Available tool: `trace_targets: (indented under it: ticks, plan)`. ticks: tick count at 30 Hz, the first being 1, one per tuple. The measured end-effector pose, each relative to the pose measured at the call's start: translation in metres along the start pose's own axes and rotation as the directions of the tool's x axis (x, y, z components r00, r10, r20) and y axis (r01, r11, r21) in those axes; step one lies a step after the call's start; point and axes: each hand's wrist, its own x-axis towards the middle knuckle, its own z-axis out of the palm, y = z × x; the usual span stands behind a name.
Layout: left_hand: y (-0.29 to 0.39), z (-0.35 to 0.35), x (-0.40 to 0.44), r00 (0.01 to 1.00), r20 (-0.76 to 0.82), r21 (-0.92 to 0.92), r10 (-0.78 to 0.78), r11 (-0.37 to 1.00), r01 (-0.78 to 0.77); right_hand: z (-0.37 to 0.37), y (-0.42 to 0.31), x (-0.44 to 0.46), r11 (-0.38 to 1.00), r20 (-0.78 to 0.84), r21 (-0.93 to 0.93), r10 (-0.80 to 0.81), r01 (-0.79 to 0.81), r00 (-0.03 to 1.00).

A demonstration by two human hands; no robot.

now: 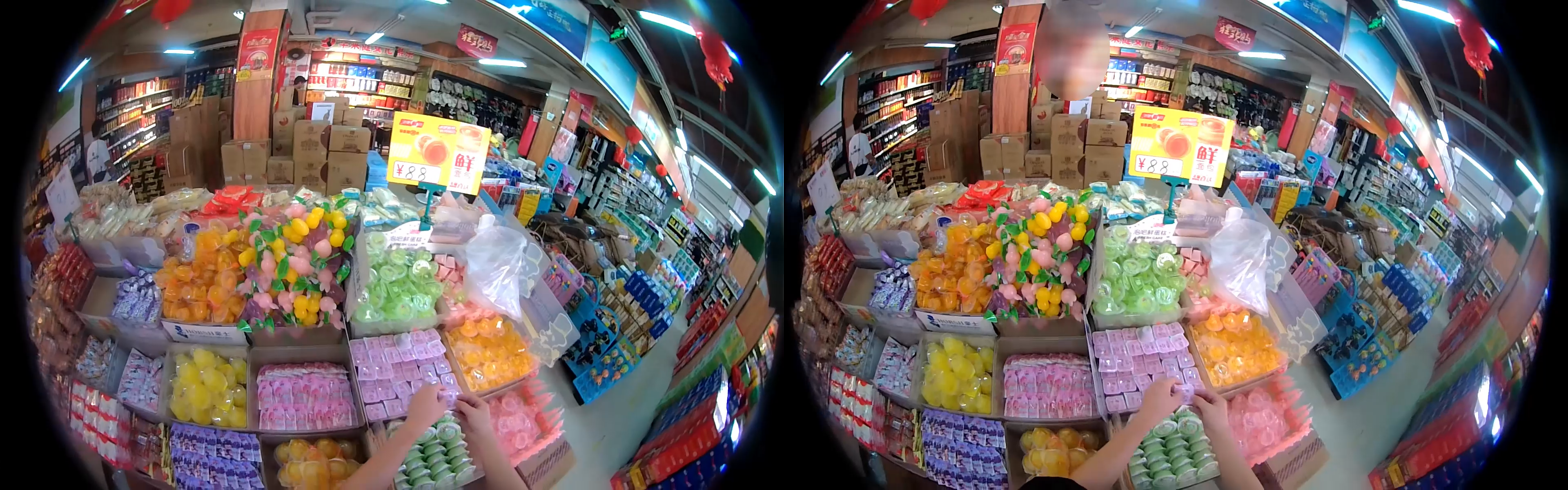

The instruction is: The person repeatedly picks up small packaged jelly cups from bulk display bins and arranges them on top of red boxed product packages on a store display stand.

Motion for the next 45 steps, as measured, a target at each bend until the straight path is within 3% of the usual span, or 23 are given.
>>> trace_targets:
  ticks: [5, 9, 11, 14, 15, 21, 27, 28, 33, 34, 37, 40, 45]
  plan:
    - [0.061, 0.036, -0.061, 0.976, 0.202, -0.255, 0.076, 0.967, -0.023, -0.052, -0.029, -0.110, 0.973, -0.019, 0.224, -0.047, 0.051, 0.999]
    - [0.112, 0.070, -0.113, 0.922, 0.342, -0.338, 0.184, 0.939, -0.062, -0.101, -0.022, -0.201, 0.964, -0.256, 0.223, -0.087, 0.146, 0.963]
    - [0.141, 0.080, -0.143, 0.854, 0.491, -0.343, 0.170, 0.939, 0.010, -0.118, -0.018, -0.247, 0.948, -0.328, 0.256, -0.100, 0.190, 0.939]
    - [0.162, 0.113, -0.190, 0.774, 0.562, -0.457, 0.293, 0.889, -0.005, -0.136, -0.015, -0.315, 0.918, -0.439, 0.311, -0.092, 0.247, 0.894]
    - [0.182, 0.111, -0.205, 0.747, 0.609, -0.415, 0.267, 0.910, 0.014, -0.150, -0.001, -0.333, 0.907, -0.473, 0.323, -0.093, 0.271, 0.876]
    - [0.237, 0.151, -0.300, 0.632, 0.669, -0.491, 0.392, 0.871, -0.020, -0.190, 0.006, -0.448, 0.889, -0.664, 0.279, -0.094, 0.363, 0.742]
    - [0.303, 0.158, -0.386, 0.485, 0.724, -0.529, 0.490, 0.846, -0.065, -0.220, 0.021, -0.551, 0.826, -0.744, 0.252, -0.168, 0.504, 0.647]
    - [0.313, 0.159, -0.399, 0.447, 0.741, -0.526, 0.500, 0.847, -0.076, -0.221, 0.020, -0.568, 0.813, -0.771, 0.247, -0.164, 0.527, 0.615]
    - [0.351, 0.184, -0.482, 0.227, 0.833, -0.543, 0.505, 0.824, 0.161, -0.239, 0.036, -0.662, 0.789, -0.878, 0.020, -0.280, 0.614, 0.388]
    - [0.358, 0.185, -0.495, 0.181, 0.827, -0.556, 0.532, 0.822, 0.122, -0.235, 0.038, -0.679, 0.769, -0.894, -0.001, -0.287, 0.639, 0.344]
    - [0.390, 0.189, -0.541, -0.046, 0.875, -0.460, 0.481, 0.859, 0.223, -0.238, 0.063, -0.723, 0.733, -0.940, -0.145, -0.312, 0.665, 0.139]
    - [0.409, 0.200, -0.589, -0.230, 0.828, -0.466, 0.511, 0.856, 0.223, -0.227, 0.074, -0.773, 0.762, -0.971, -0.226, -0.227, 0.607, -0.076]
    - [0.434, 0.206, -0.670, -0.524, 0.689, -0.484, 0.501, 0.856, 0.182, -0.201, 0.095, -0.835, 0.693, -0.909, -0.357, -0.103, 0.627, -0.404]
